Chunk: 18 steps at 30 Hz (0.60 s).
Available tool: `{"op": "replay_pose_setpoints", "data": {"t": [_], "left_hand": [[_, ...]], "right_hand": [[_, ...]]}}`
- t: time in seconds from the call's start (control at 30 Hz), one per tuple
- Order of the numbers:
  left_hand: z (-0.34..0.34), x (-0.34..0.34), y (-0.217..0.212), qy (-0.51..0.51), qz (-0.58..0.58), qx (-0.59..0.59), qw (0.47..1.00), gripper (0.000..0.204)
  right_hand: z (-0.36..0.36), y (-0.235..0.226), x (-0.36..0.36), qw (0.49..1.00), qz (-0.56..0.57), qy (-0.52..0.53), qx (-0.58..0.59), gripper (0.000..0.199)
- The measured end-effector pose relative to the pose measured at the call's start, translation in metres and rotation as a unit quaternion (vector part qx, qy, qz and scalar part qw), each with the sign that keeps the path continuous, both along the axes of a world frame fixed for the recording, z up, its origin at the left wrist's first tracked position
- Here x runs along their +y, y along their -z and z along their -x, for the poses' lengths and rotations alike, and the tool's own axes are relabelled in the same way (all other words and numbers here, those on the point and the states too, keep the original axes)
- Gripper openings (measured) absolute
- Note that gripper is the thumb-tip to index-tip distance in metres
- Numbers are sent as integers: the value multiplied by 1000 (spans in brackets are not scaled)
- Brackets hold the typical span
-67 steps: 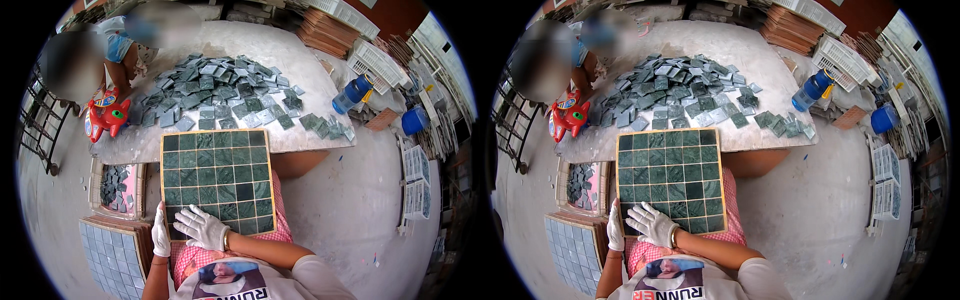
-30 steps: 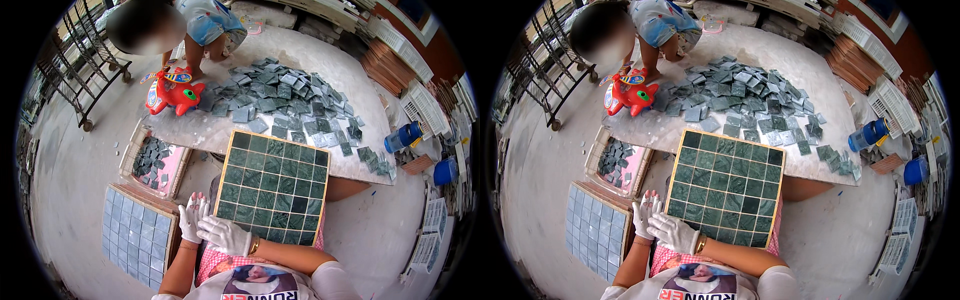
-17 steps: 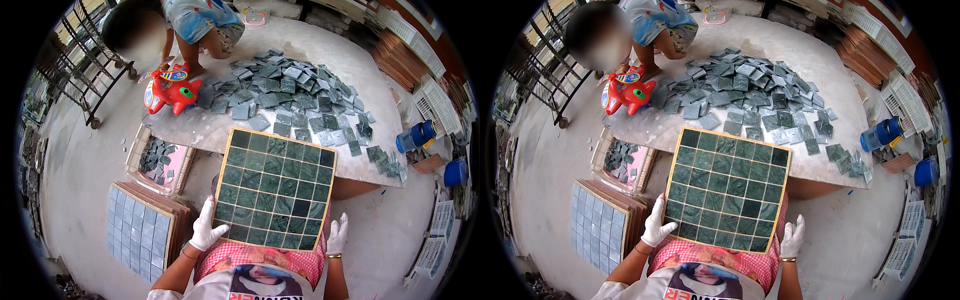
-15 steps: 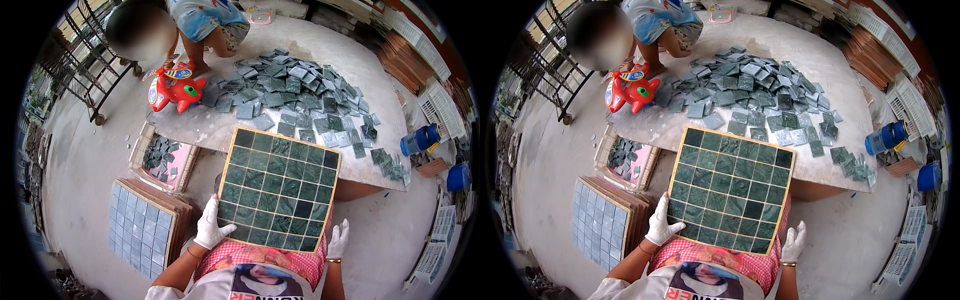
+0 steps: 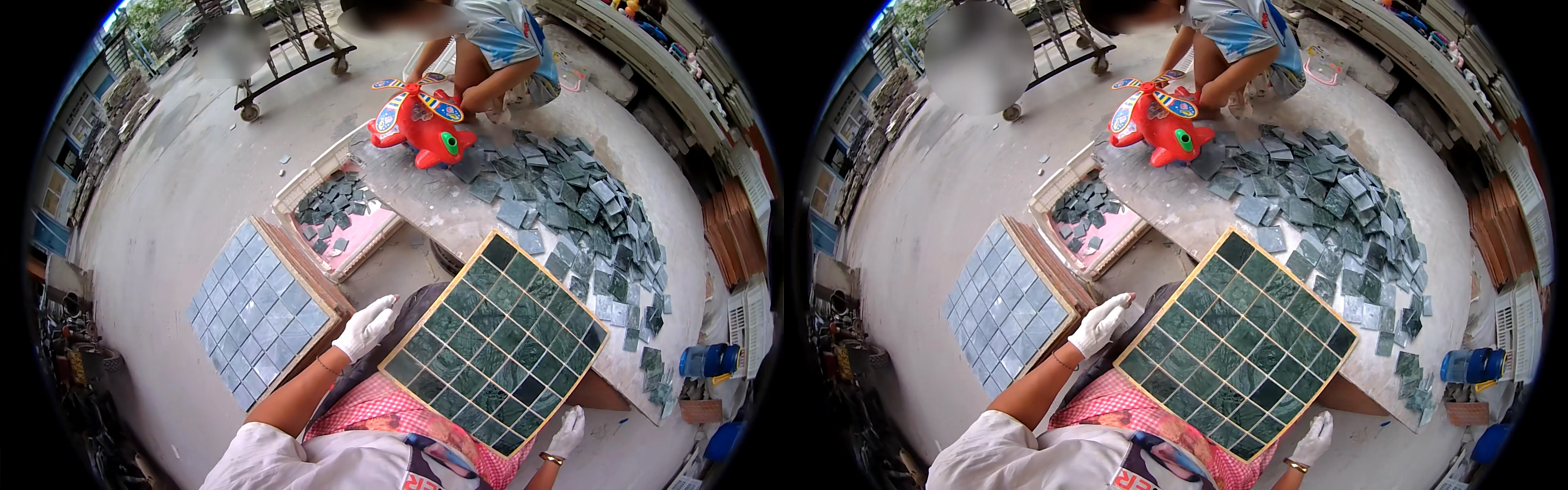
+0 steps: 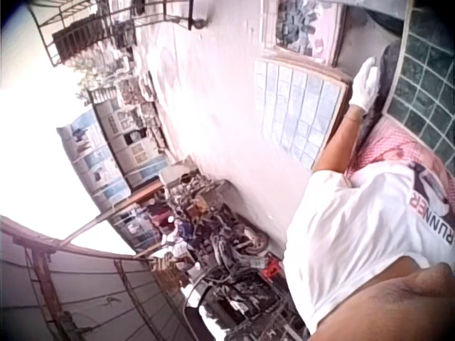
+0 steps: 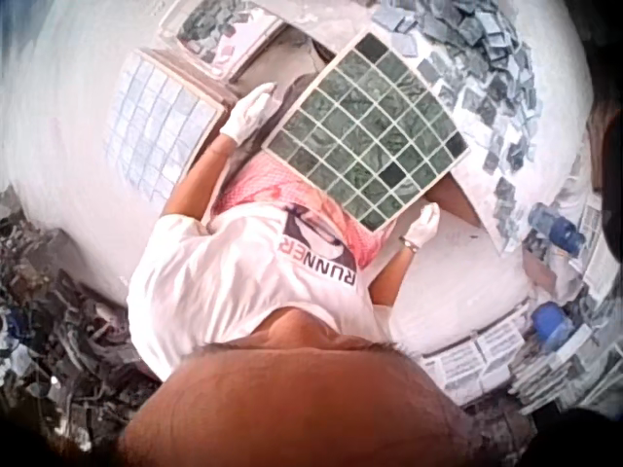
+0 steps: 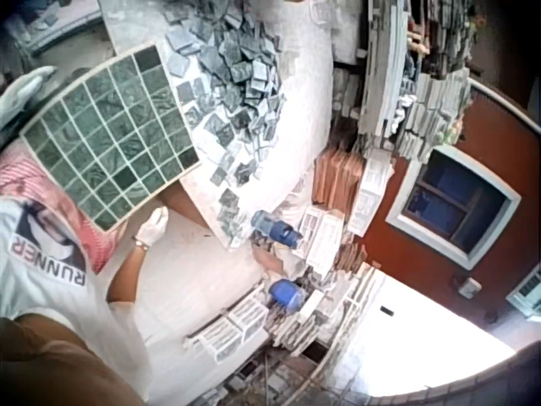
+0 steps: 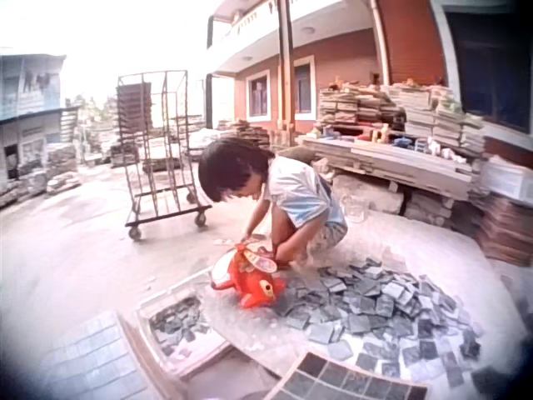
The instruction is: The person places small square tiles into a grid frame on the floor, arranging them one by one to fill the grid. The person occasionally flips the frame to check the alignment and continues placing tiles until the grid is filled.
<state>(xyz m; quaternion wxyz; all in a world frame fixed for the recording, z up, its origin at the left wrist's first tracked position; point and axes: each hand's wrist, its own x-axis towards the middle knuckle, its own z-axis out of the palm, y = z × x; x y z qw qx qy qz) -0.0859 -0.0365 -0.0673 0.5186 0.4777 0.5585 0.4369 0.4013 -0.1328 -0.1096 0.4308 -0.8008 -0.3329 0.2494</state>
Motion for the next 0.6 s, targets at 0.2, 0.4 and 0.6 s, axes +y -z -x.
{"op": "replay_pose_setpoints", "data": {"t": [0.2,0.4,0.6], "left_hand": [[-19,-15,-12,118,-15,170,978,84],[-56,-1,-23,80,-25,348,934,95],[-21,12,-3,75,-27,50,996,50]], "right_hand": [[26,-34,9,989,90,-73,-95,37],[77,-96,41,979,-117,-24,-165,29],[203,-129,72,854,-123,-482,-153,17]]}}
